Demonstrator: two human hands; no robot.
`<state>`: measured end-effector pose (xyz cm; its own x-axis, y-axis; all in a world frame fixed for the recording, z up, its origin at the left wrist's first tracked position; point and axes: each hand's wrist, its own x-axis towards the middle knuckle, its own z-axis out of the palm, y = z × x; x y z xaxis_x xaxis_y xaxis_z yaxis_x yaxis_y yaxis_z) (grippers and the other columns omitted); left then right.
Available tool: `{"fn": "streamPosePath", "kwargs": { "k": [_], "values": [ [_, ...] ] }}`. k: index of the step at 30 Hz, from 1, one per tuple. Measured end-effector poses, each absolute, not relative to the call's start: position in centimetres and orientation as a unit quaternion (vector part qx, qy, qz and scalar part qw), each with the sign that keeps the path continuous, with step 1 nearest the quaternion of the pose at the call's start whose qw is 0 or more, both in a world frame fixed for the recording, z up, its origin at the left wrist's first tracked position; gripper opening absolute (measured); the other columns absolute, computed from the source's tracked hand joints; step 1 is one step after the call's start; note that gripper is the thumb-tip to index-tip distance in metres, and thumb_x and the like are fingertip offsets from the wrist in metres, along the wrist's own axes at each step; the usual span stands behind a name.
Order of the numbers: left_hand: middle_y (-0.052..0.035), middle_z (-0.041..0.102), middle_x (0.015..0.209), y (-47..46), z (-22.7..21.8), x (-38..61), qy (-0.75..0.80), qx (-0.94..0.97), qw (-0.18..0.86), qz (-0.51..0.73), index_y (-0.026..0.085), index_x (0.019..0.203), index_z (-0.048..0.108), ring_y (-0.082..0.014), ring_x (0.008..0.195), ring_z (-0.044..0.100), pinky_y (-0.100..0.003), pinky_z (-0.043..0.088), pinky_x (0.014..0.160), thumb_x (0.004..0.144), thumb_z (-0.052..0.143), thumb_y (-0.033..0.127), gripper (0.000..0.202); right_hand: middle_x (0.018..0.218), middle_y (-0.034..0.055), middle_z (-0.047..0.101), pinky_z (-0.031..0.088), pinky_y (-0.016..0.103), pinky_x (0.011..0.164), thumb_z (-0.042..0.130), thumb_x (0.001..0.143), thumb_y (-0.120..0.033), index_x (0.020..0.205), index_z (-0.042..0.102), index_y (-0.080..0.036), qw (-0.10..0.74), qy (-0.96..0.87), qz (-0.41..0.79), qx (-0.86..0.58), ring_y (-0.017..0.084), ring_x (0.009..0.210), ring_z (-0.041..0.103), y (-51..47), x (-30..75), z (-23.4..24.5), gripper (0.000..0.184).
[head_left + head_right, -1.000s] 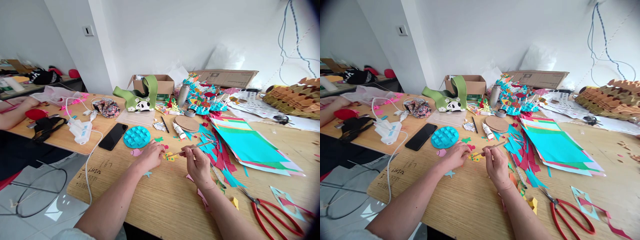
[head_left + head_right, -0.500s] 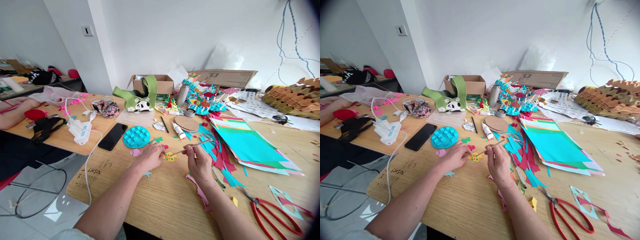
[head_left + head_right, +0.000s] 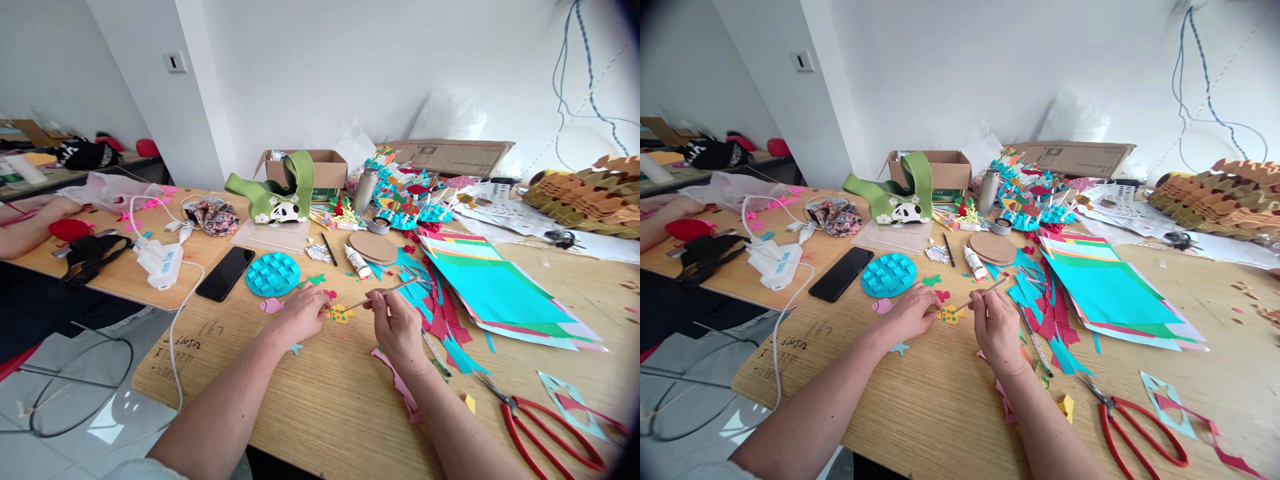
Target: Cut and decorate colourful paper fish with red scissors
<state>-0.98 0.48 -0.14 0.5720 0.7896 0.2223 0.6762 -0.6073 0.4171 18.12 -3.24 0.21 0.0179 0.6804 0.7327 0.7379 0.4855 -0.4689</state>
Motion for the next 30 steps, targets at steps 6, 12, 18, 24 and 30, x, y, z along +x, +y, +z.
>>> {"fn": "streamPosePath", "kwargs": {
  "k": [6,12,18,24,30],
  "values": [
    [-0.0050,0.064,0.092,0.4,0.0,-1.0,0.418,0.875,0.146,0.197,0.016,0.089,0.065,-0.0213,0.098,0.052,-0.033,0.042,0.088,0.074,0.056,0.006,0.020,0.065,0.0005,0.063,0.045,0.023,0.057,0.045,0.092,-0.022,0.077,0.055,-0.019,0.500,-0.703,-0.031,-0.505,0.013,0.059,0.061,-3.1,18.1,0.2,0.019],
    [-0.0055,0.064,0.092,0.5,0.0,-1.0,0.420,0.875,0.147,0.193,0.016,0.089,0.065,-0.0214,0.097,0.052,-0.034,0.042,0.088,0.075,0.056,0.006,0.020,0.066,0.0008,0.063,0.044,0.024,0.058,0.045,0.092,-0.022,0.077,0.055,-0.020,0.490,-0.708,-0.029,-0.507,0.013,0.061,0.061,-3.2,18.1,0.2,0.019],
    [-0.0062,0.060,0.093,0.3,0.3,-0.9,0.420,0.876,0.130,0.198,0.018,0.087,0.066,-0.0210,0.100,0.050,-0.037,0.040,0.095,0.077,0.050,0.005,0.023,0.067,0.0007,0.062,0.044,0.024,0.059,0.045,0.092,-0.022,0.078,0.055,-0.020,0.490,-0.710,-0.023,-0.505,0.013,0.061,0.060,-3.2,18.1,0.1,0.018],
    [-0.0069,0.052,0.115,-0.3,0.3,-0.3,0.407,0.883,0.106,0.210,0.021,0.094,0.067,-0.0229,0.113,0.041,-0.040,0.036,0.100,0.080,0.049,0.007,0.026,0.067,0.0013,0.063,0.044,0.024,0.058,0.045,0.092,-0.022,0.078,0.055,-0.019,0.485,-0.712,-0.023,-0.507,0.013,0.061,0.060,-3.3,18.1,0.3,0.018],
    [-0.0072,0.048,0.121,-0.5,-0.3,0.2,0.391,0.894,0.093,0.199,0.021,0.094,0.066,-0.0245,0.118,0.037,-0.043,0.034,0.102,0.082,0.050,0.011,0.023,0.067,0.0016,0.063,0.044,0.024,0.058,0.045,0.092,-0.023,0.076,0.055,-0.020,0.486,-0.712,-0.023,-0.507,0.014,0.061,0.060,-3.3,18.1,0.3,0.020]
  ]
}}
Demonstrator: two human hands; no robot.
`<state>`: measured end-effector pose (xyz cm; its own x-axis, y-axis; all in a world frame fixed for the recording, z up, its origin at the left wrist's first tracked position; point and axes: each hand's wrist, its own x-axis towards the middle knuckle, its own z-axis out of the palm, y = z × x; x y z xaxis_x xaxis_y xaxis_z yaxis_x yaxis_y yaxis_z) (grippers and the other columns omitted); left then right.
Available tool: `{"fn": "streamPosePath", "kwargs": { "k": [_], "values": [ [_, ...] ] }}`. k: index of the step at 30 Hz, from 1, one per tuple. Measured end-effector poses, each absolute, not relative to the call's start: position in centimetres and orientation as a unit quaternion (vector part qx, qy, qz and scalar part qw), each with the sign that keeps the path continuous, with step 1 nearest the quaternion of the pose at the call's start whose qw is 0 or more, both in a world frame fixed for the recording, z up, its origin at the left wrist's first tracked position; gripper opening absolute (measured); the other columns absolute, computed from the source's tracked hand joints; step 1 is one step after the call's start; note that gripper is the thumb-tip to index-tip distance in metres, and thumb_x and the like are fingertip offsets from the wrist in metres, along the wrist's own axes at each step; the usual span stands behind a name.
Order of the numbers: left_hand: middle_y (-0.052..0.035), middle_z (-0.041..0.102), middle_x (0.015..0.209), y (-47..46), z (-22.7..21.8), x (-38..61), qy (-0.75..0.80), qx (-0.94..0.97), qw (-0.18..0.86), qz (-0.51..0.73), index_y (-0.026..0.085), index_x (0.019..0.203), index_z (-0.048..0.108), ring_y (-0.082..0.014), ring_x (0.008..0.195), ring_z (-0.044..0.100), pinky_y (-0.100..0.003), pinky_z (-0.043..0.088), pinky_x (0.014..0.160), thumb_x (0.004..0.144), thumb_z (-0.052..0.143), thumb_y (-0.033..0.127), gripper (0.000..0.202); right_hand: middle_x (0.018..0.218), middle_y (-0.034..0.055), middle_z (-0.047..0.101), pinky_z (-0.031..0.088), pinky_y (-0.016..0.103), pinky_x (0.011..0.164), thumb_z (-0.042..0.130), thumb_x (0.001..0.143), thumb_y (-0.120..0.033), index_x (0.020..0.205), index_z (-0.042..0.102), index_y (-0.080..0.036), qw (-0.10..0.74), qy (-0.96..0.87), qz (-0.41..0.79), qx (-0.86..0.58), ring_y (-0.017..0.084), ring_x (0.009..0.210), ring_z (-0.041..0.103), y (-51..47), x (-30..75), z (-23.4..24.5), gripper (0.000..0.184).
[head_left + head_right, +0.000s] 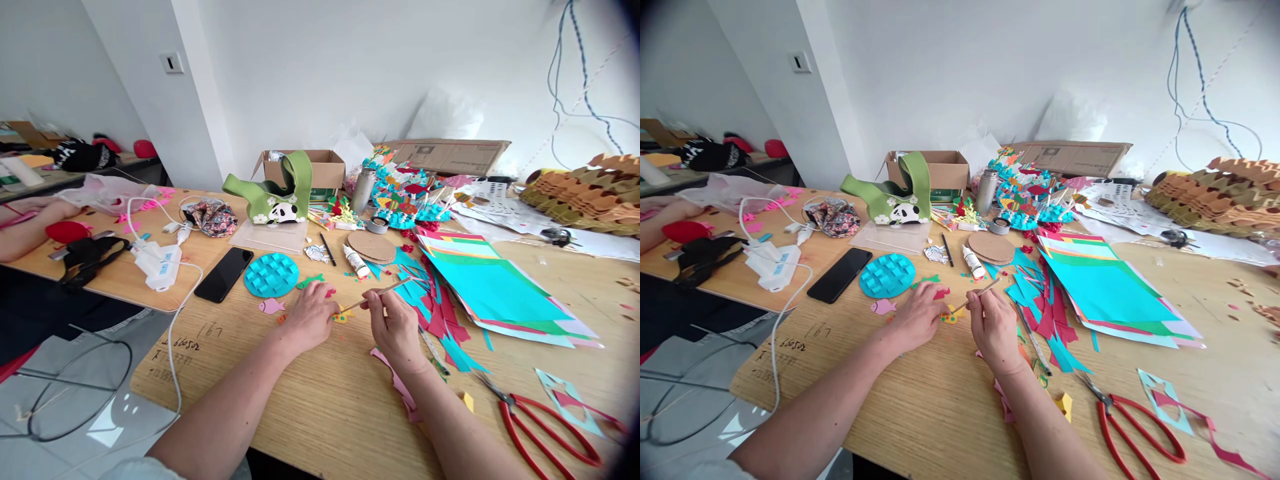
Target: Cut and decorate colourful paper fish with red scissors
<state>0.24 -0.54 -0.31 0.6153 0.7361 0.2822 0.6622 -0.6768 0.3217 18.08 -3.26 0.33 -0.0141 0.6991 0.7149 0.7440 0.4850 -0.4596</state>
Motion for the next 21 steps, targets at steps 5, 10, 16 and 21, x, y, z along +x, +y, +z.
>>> {"fn": "streamPosePath", "kwargs": {
  "k": [5,10,16,21],
  "values": [
    [-0.0085,0.047,0.124,-0.64,-0.34,0.45,0.386,0.898,0.087,0.194,0.019,0.095,0.066,-0.0251,0.119,0.036,-0.044,0.034,0.103,0.082,0.050,0.011,0.022,0.066,0.0015,0.062,0.043,0.024,0.058,0.045,0.092,-0.022,0.075,0.055,-0.019,0.490,-0.711,-0.024,-0.504,0.013,0.061,0.059,-3.24,18.10,0.30,0.019],
    [-0.0090,0.047,0.124,-0.73,-0.22,0.57,0.384,0.900,0.078,0.190,0.019,0.094,0.066,-0.0246,0.119,0.036,-0.043,0.034,0.103,0.083,0.048,0.012,0.022,0.066,0.0019,0.063,0.043,0.024,0.057,0.045,0.092,-0.022,0.076,0.055,-0.019,0.491,-0.711,-0.021,-0.503,0.013,0.061,0.060,-3.25,18.08,0.29,0.019],
    [-0.0080,0.047,0.124,-0.78,-0.14,0.63,0.391,0.899,0.078,0.180,0.021,0.095,0.066,-0.0251,0.119,0.036,-0.044,0.036,0.102,0.083,0.048,0.013,0.023,0.066,0.0024,0.064,0.045,0.025,0.057,0.044,0.092,-0.024,0.076,0.056,-0.020,0.502,-0.697,-0.014,-0.512,0.015,0.061,0.061,-3.32,18.10,0.35,0.020],
    [-0.0081,0.047,0.125,-0.82,-0.01,0.63,0.394,0.897,0.088,0.177,0.021,0.096,0.065,-0.0257,0.120,0.036,-0.046,0.035,0.103,0.082,0.048,0.012,0.024,0.064,0.0021,0.065,0.045,0.025,0.056,0.044,0.093,-0.026,0.078,0.057,-0.020,0.509,-0.686,-0.016,-0.520,0.015,0.060,0.062,-3.30,18.06,0.40,0.021]
  ]
}}
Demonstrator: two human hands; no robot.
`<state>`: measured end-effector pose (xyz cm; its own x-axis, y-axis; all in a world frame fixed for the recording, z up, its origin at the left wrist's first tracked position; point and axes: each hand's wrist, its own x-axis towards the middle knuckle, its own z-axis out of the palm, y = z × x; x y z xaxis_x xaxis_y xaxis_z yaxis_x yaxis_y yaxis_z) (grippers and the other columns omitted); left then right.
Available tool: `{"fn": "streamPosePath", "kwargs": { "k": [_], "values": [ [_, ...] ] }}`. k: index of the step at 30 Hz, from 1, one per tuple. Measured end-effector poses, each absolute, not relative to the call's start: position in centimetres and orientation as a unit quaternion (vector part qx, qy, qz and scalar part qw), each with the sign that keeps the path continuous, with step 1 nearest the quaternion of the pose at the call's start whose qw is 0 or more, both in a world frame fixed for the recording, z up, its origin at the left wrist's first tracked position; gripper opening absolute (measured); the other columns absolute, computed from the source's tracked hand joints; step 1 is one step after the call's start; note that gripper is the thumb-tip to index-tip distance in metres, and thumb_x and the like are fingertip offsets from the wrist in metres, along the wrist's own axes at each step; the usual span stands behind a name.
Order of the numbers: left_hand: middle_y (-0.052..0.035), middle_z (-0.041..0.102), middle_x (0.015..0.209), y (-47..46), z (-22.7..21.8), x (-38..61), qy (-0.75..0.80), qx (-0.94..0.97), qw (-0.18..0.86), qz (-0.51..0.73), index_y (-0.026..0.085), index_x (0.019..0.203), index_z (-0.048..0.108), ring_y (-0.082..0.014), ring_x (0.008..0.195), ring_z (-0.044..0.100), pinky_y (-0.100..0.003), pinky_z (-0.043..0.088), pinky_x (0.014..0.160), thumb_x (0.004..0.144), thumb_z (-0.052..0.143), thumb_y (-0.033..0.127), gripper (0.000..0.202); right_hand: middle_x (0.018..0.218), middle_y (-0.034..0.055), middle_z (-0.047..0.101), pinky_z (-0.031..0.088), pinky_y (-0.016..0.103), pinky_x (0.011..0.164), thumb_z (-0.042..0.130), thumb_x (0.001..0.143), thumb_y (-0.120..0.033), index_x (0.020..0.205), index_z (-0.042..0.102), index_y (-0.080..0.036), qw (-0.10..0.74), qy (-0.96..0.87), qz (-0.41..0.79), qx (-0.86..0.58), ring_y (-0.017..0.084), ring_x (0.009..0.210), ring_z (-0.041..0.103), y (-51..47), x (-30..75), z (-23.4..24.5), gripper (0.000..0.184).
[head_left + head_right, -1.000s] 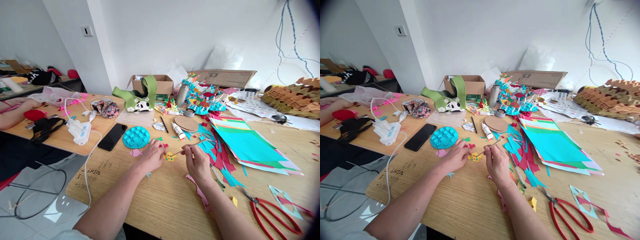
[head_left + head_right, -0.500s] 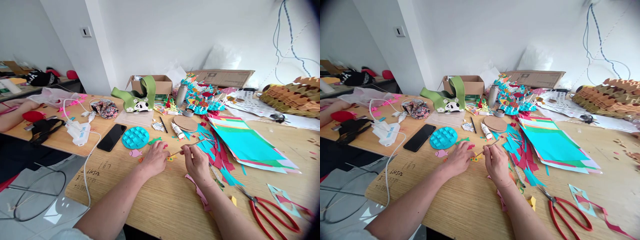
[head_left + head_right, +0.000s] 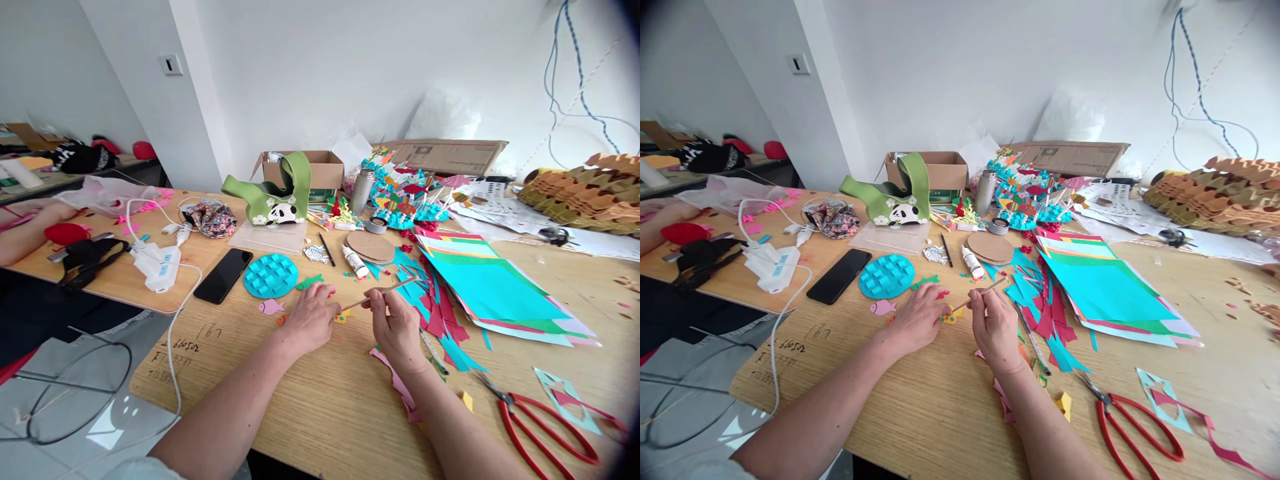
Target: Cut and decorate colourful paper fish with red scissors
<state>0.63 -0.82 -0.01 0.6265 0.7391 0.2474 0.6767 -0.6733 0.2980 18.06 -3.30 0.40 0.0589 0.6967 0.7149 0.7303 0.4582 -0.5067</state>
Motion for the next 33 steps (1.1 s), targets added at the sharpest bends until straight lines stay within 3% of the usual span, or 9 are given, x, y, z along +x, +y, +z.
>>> {"fn": "streamPosePath", "kwargs": {
  "k": [16,33],
  "values": [
    [-0.0076,0.050,0.116,-0.44,0.06,0.26,0.402,0.883,0.105,0.219,0.020,0.099,0.061,-0.0238,0.116,0.039,-0.044,0.035,0.102,0.079,0.047,0.006,0.028,0.067,0.0024,0.065,0.046,0.025,0.057,0.045,0.092,-0.025,0.074,0.055,-0.020,0.505,-0.691,-0.004,-0.517,0.015,0.063,0.062,-3.21,18.13,0.29,0.022],
    [-0.0090,0.047,0.124,-0.77,-0.43,0.51,0.385,0.901,0.078,0.182,0.020,0.099,0.065,-0.0239,0.119,0.038,-0.042,0.035,0.104,0.084,0.047,0.013,0.024,0.064,0.0022,0.065,0.045,0.024,0.055,0.045,0.092,-0.027,0.074,0.056,-0.019,0.512,-0.679,-0.009,-0.526,0.014,0.059,0.061,-3.23,18.22,0.37,0.023]
  ]
}}
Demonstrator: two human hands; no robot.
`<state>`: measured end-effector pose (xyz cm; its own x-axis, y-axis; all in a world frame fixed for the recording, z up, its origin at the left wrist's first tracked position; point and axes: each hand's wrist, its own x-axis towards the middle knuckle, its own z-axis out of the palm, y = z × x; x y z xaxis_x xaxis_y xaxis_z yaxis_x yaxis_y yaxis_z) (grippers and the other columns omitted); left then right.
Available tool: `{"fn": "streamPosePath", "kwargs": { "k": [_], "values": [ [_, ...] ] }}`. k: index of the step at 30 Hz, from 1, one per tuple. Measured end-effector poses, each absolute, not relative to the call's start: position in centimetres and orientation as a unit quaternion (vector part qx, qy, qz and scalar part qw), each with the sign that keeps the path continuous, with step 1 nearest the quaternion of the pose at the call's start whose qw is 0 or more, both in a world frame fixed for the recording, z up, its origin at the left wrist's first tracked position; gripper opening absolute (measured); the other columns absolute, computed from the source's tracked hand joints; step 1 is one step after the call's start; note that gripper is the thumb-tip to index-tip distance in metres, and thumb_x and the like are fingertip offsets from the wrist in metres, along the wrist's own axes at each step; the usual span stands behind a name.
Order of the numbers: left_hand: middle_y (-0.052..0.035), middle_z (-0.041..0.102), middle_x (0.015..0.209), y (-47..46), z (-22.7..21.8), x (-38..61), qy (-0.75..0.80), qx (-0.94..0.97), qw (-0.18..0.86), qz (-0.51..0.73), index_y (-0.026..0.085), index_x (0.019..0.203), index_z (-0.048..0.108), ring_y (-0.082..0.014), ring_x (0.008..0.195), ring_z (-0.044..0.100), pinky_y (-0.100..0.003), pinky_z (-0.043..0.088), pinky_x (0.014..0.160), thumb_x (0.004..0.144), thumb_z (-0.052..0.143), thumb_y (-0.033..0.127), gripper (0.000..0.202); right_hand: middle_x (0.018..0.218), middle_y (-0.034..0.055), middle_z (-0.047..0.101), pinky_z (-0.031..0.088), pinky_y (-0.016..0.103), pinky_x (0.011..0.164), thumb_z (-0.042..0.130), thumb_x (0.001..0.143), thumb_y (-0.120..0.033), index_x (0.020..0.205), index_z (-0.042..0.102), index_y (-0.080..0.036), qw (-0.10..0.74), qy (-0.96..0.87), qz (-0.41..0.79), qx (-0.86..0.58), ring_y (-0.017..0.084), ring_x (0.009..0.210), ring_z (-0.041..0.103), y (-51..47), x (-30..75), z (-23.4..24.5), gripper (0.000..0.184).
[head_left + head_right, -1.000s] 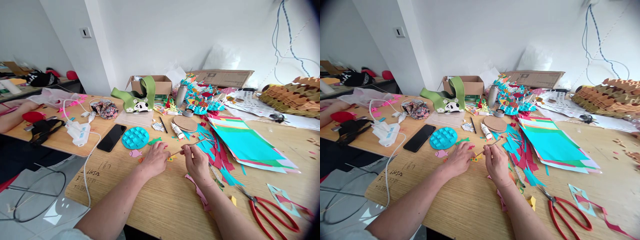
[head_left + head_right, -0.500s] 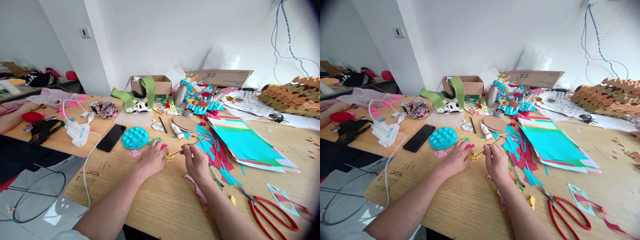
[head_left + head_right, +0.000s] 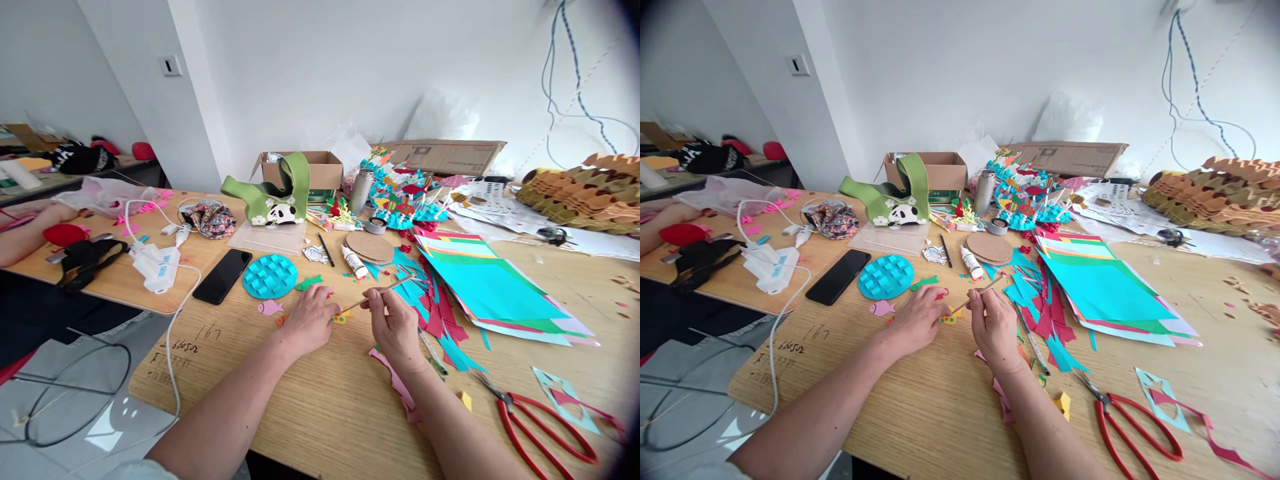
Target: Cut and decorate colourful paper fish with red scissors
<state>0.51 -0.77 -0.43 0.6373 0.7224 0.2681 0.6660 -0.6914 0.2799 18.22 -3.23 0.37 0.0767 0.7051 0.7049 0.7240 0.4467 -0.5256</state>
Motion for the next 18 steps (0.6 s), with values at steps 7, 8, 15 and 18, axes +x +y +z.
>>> {"fn": "streamPosePath", "kwargs": {
  "k": [7,8,15,18],
  "values": [
    [-0.0074,0.046,0.124,-0.8,-0.5,0.5,0.390,0.898,0.094,0.181,0.021,0.100,0.063,-0.0236,0.121,0.036,-0.042,0.034,0.104,0.082,0.048,0.010,0.026,0.054,-0.0009,0.059,0.042,0.022,0.050,0.046,0.092,-0.025,0.068,0.055,-0.019,0.550,-0.654,0.008,-0.520,0.011,0.047,0.056,-3.9,18.3,0.8,0.026],
    [-0.0072,0.046,0.124,-0.8,-0.4,0.5,0.391,0.897,0.097,0.182,0.021,0.100,0.063,-0.0236,0.120,0.036,-0.042,0.034,0.104,0.082,0.049,0.010,0.026,0.053,-0.0013,0.058,0.041,0.022,0.049,0.046,0.092,-0.025,0.068,0.055,-0.019,0.545,-0.666,0.010,-0.509,0.011,0.047,0.055,-4.0,18.2,0.9,0.026],
    [-0.0058,0.046,0.123,-0.7,-0.3,0.4,0.393,0.892,0.102,0.198,0.021,0.095,0.062,-0.0226,0.118,0.037,-0.040,0.036,0.102,0.080,0.049,0.009,0.024,0.056,-0.0007,0.055,0.038,0.023,0.049,0.045,0.091,-0.019,0.066,0.052,-0.020,0.504,-0.739,0.030,-0.445,0.011,0.050,0.053,-4.3,17.7,1.4,0.026],
    [-0.0057,0.047,0.122,-0.6,-0.3,0.4,0.390,0.891,0.104,0.209,0.021,0.094,0.062,-0.0228,0.117,0.037,-0.041,0.036,0.102,0.080,0.048,0.008,0.023,0.057,-0.0009,0.054,0.037,0.023,0.050,0.045,0.091,-0.018,0.068,0.052,-0.020,0.502,-0.746,0.034,-0.436,0.011,0.052,0.052,-4.3,17.6,1.4,0.024]
  ]
}}
